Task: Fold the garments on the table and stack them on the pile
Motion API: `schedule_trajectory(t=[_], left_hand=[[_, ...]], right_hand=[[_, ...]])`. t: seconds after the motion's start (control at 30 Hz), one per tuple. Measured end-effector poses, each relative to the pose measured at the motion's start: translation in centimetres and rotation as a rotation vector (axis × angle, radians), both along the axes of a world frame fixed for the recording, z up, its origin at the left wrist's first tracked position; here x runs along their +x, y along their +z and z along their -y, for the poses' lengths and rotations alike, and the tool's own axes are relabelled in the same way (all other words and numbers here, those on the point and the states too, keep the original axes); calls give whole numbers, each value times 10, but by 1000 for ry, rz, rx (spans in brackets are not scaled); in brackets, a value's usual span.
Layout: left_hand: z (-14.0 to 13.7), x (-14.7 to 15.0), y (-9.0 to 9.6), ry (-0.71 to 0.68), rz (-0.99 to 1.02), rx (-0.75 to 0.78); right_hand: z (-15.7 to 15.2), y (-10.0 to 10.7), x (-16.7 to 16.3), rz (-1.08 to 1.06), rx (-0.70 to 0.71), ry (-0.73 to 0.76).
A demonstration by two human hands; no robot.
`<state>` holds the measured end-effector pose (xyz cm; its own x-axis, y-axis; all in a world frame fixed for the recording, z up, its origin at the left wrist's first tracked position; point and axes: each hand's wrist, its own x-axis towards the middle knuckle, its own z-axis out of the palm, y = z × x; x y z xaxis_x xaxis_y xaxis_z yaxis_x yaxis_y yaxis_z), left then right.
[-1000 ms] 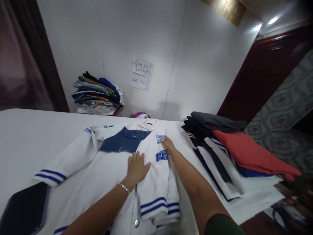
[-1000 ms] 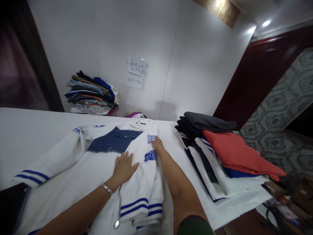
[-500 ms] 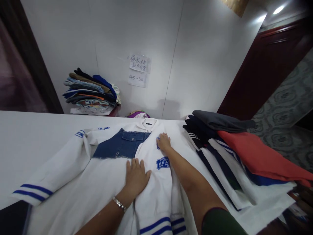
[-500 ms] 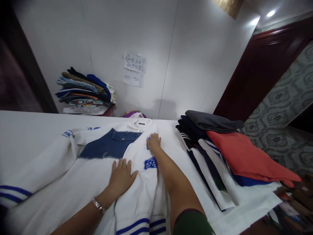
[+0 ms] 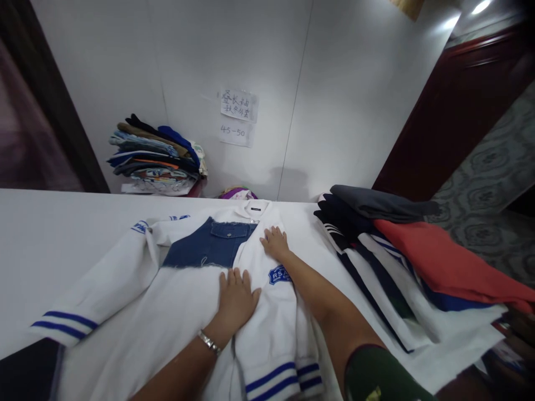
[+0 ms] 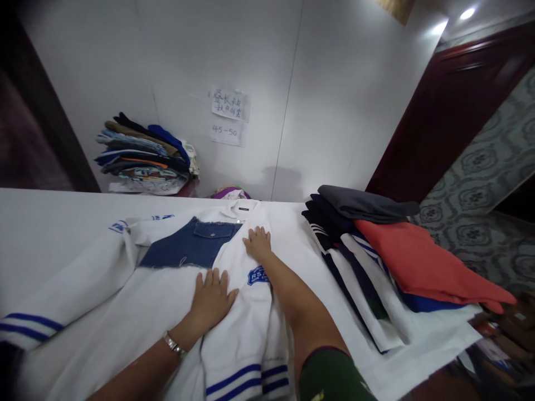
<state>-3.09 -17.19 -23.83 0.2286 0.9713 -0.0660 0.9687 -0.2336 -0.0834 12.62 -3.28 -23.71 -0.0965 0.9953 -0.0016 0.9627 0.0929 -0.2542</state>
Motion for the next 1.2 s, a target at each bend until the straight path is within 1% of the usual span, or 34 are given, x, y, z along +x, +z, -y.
schedule_trajectory(t=[0.1,0.17,0.23,0.27,0.3,0.37,0.43,0.5,0.6,0.7,0.77,0.83,0.9,0.97,1.03,1.1,1.13,1.2], left_hand=[[-1,0,-2,3,15,-15],[-1,0,-3,4,44,-8],[0,-1,-3,8,80,5],[1,-1,-3,8,96,8],[2,-1,-3,8,108,7],[3,-1,-2,12,119,-5],[3,-1,-1,19,119,-22],[3,0,0,26,123,-38],[3,0,2,29,147,-47],[4,-1,4,31,160,-65],[4,-2,5,30,154,-81],[3,-2,4,26,151,-78],[3,-3,2,23,152,-61],[2,-3,1,20,149,-55],[2,-3,1,18,135,-65],[2,-3,1,18,126,-73],[2,-3,2,19,126,-70],[2,-3,2,21,138,-56]], right_hand=[[22,2,9,-35,-46,57],[37,4,14,-75,-97,18],[55,6,17,-115,-89,-38],[67,6,18,-129,-70,-38],[80,6,17,-134,-50,-15],[111,2,16,-118,-26,76],[140,-5,16,-76,-19,158],[161,-15,18,-25,-6,204],[172,-28,20,19,38,222],[167,-34,22,-14,65,220],[164,-29,24,-97,38,204],[168,-18,27,-251,-8,167],[182,-3,29,-420,-31,154],[205,14,30,-515,-50,228],[232,26,27,-491,-118,367],[258,29,21,-388,-181,459],[269,28,18,-326,-190,470],[282,20,11,-214,-163,446]])
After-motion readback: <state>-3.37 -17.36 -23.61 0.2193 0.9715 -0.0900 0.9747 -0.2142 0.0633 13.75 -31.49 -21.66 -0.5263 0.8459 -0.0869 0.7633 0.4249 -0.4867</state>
